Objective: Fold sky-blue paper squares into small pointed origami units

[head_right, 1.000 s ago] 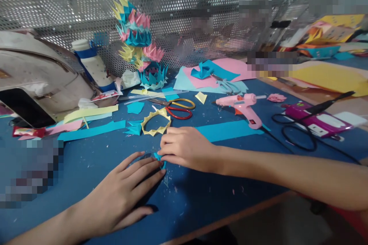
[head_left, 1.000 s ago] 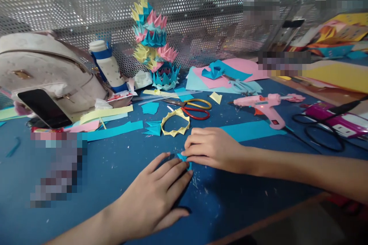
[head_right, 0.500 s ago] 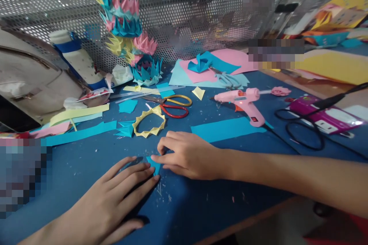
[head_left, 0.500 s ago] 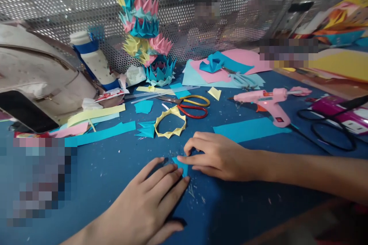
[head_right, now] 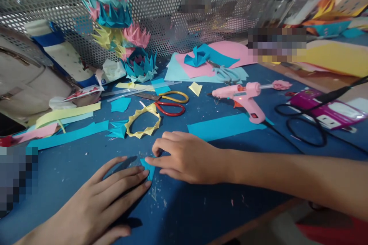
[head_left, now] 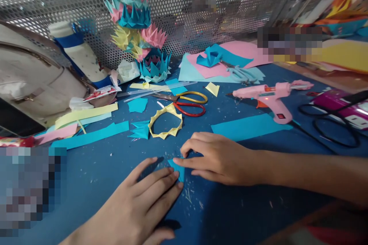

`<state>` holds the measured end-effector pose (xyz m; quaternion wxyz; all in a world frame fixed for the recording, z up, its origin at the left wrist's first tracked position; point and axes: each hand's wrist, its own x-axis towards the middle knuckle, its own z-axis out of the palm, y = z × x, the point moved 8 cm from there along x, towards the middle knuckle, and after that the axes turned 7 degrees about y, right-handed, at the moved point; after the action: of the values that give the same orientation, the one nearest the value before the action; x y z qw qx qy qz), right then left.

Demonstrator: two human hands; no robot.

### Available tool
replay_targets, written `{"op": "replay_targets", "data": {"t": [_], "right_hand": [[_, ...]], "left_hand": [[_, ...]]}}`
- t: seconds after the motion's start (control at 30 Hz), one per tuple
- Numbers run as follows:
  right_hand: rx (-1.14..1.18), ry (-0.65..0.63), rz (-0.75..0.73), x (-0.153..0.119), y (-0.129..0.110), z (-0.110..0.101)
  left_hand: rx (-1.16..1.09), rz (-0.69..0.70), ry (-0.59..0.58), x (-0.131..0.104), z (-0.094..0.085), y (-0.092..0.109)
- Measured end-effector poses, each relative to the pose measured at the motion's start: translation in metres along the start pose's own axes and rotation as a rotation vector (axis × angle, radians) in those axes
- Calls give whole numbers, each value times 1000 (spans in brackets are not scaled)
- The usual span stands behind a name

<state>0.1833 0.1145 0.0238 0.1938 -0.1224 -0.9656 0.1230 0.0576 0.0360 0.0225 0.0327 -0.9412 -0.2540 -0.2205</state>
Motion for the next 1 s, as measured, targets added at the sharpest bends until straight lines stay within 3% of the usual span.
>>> {"op": "replay_targets", "data": {"t": [0.1, 0.27, 0.43, 0.6, 1.0], "right_hand": [[-9, 2, -5, -1, 0, 1], [-17, 3, -7, 0, 0, 0], [-38, 13, -19, -1, -1, 0], [-90, 5, -36, -2, -1, 2], [-96, 126, -28, -2, -3, -18]], "left_hand": [[30, 8, 17, 4, -6, -2], [31, 83, -157, 8, -5, -1], [42, 25, -68, 1, 3, 3], [98, -10, -89, -5, 16, 7], [91, -63, -99, -7, 12, -7]]}}
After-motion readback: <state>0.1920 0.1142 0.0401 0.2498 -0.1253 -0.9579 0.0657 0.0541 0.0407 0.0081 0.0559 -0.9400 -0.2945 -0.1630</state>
